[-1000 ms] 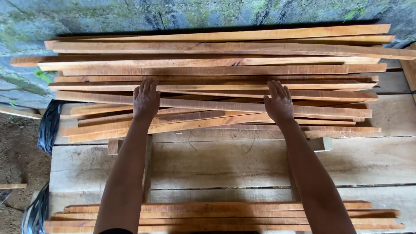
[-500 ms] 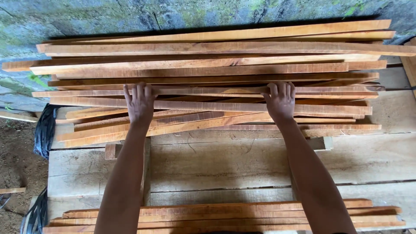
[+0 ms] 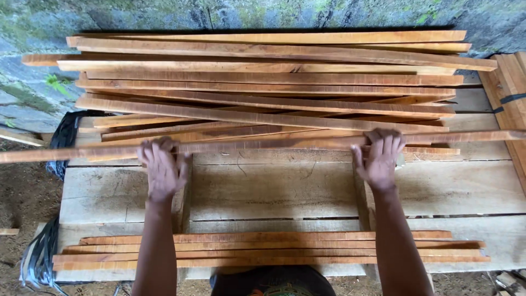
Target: The person ties a bundle of thin wooden planks together using a black plastic strap on a wooden workbench. After securing the bundle, the person picks it up and places it on a pile of other wood. The person then picks up individual wooden planks from a stack and places them on the workbench.
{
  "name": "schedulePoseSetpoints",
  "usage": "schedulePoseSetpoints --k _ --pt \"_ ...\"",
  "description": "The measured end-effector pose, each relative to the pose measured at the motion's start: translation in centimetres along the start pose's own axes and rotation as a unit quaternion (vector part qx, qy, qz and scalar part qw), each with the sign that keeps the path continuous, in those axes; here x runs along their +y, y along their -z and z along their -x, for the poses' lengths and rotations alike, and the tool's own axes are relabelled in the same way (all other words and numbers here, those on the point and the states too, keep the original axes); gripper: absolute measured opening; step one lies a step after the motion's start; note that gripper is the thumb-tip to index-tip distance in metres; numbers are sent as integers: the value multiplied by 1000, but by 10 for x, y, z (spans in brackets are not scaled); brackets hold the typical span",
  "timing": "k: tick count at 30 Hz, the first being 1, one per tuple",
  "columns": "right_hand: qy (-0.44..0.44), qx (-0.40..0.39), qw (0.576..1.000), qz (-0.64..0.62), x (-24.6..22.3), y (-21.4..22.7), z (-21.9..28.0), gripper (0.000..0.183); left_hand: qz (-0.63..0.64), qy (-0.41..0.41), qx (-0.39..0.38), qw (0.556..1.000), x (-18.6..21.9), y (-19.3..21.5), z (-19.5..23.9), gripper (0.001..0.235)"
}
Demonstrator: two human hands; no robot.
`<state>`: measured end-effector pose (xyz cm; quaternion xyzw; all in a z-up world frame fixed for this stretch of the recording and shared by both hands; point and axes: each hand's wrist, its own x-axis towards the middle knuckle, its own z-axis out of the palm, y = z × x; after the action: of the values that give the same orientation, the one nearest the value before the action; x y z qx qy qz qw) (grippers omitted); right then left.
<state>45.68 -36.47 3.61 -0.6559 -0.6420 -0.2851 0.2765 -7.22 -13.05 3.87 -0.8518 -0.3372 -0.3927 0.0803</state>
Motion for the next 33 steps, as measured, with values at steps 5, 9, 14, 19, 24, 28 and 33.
schedulePoseSetpoints --k 5,9,14,19,24,28,33 --pt "-41 -80 996 12 -33 -3 100 45 -3 142 -135 981 23 12 102 63" --pt "-64 -145 987 -28 -50 -10 117 45 -46 119 -160 979 30 -13 126 57" --pt "-105 -248 963 -2 -28 -66 147 47 -47 117 -206 970 2 -77 146 55" --pt "-116 -319 940 17 -51 -48 121 46 -69 116 -221 966 19 -75 136 59" --pt "-212 -437 871 -76 -54 -37 96 53 15 193 -338 921 28 -50 110 63" --pt "-206 -431 877 -50 -51 -43 108 46 -6 241 -363 900 28 -64 116 44" --pt "-160 -300 940 -4 -62 -48 130 41 -39 282 -369 885 41 -72 128 49"
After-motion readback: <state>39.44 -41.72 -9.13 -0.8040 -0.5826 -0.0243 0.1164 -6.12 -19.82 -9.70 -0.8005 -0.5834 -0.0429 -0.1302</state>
